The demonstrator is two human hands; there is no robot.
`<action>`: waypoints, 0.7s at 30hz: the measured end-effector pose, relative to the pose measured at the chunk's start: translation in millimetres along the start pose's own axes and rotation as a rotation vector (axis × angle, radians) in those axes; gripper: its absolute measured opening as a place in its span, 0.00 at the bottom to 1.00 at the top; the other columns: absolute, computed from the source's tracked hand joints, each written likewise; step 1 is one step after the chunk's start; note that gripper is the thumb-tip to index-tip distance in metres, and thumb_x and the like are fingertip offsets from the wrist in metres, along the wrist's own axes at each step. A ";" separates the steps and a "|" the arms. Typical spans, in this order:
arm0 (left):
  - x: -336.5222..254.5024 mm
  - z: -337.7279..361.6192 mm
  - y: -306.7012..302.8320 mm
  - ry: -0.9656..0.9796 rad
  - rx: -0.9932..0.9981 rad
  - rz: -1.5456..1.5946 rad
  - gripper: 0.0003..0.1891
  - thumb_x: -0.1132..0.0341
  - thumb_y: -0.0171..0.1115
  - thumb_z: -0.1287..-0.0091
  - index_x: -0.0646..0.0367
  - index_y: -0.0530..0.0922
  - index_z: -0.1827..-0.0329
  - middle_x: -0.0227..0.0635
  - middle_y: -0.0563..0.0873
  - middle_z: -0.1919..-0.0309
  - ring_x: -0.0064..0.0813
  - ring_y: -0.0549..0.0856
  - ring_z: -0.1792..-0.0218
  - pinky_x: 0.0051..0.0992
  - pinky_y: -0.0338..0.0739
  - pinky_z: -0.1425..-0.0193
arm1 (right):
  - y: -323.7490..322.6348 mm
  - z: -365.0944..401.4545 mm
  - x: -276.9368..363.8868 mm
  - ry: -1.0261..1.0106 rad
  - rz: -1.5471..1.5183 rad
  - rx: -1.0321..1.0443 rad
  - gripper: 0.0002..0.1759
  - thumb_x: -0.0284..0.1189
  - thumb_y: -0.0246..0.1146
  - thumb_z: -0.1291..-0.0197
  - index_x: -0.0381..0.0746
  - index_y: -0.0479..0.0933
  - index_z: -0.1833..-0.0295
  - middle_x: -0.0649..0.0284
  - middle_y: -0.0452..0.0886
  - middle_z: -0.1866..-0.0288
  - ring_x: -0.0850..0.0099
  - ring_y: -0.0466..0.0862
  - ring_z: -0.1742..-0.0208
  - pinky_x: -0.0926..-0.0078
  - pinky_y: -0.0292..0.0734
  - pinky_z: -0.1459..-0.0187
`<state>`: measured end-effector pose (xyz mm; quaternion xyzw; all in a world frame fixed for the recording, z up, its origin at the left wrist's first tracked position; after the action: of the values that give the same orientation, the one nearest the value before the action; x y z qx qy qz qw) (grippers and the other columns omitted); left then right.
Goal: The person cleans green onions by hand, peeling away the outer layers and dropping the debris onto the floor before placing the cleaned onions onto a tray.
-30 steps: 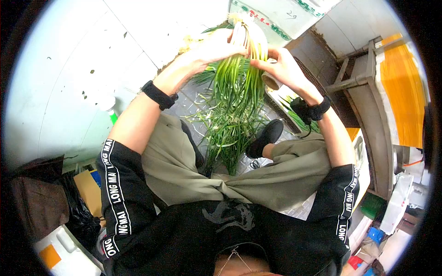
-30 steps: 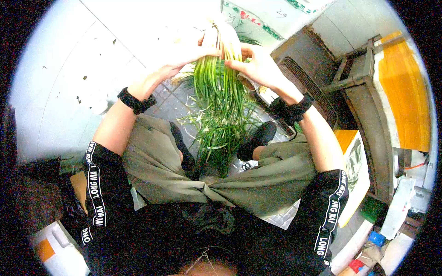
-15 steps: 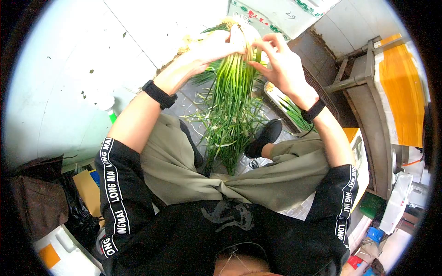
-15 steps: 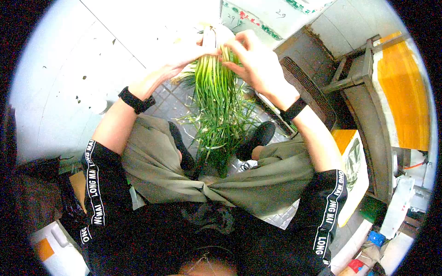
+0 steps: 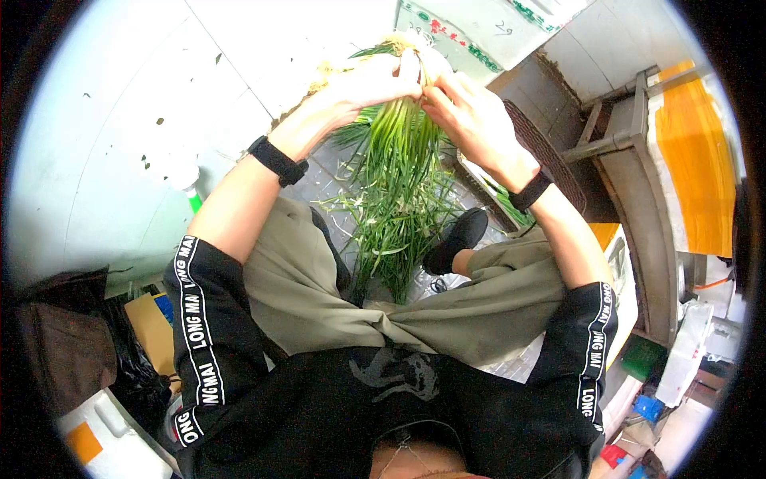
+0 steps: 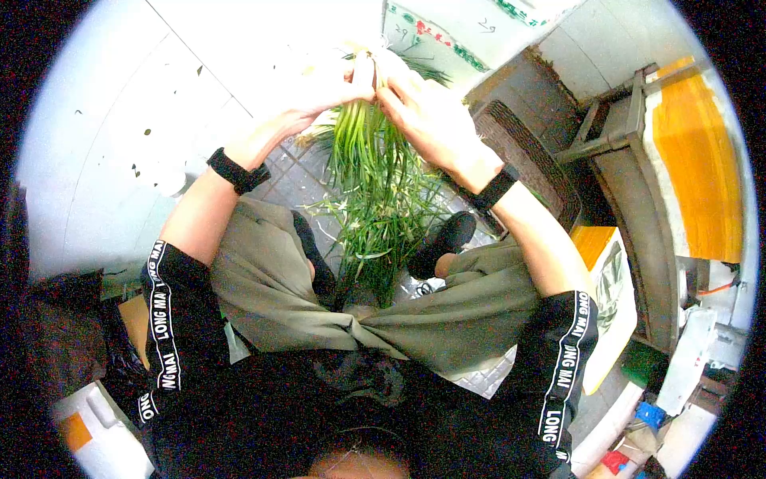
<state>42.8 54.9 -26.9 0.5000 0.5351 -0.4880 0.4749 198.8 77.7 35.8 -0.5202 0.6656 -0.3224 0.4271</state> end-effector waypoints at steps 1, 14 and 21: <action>-0.4 0.0 0.3 0.004 0.021 -0.008 0.10 0.62 0.68 0.40 0.59 0.83 0.61 0.25 0.81 0.66 0.18 0.76 0.61 0.23 0.70 0.53 | 1.4 0.4 -0.2 -0.004 0.014 -0.001 0.13 0.31 0.68 0.42 0.41 0.75 0.53 0.63 0.74 0.58 0.65 0.79 0.58 0.69 0.80 0.60; -6.7 4.0 4.1 -0.033 0.035 0.123 0.09 0.61 0.65 0.37 0.58 0.83 0.63 0.24 0.81 0.65 0.17 0.75 0.59 0.24 0.69 0.51 | 5.8 -1.2 2.5 0.208 -0.121 -0.075 0.08 0.26 0.68 0.46 0.42 0.77 0.61 0.63 0.76 0.63 0.64 0.81 0.62 0.68 0.81 0.63; 3.1 -0.8 2.7 -0.036 0.035 0.079 0.11 0.61 0.69 0.41 0.58 0.84 0.61 0.26 0.83 0.64 0.19 0.76 0.60 0.24 0.69 0.50 | 6.1 2.0 -9.7 0.356 -0.273 -0.097 0.08 0.29 0.68 0.45 0.41 0.75 0.62 0.59 0.76 0.63 0.57 0.82 0.64 0.62 0.79 0.64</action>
<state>45.3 56.0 -30.1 0.5202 0.4976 -0.4870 0.4946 199.0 88.7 31.9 -0.5605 0.6685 -0.4314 0.2298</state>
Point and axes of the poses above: each hand's wrist, its own z-axis away from the middle knuckle, its own y-axis out of the palm, x = y × z, the point moved 5 cm from there along -z, towards the middle knuckle
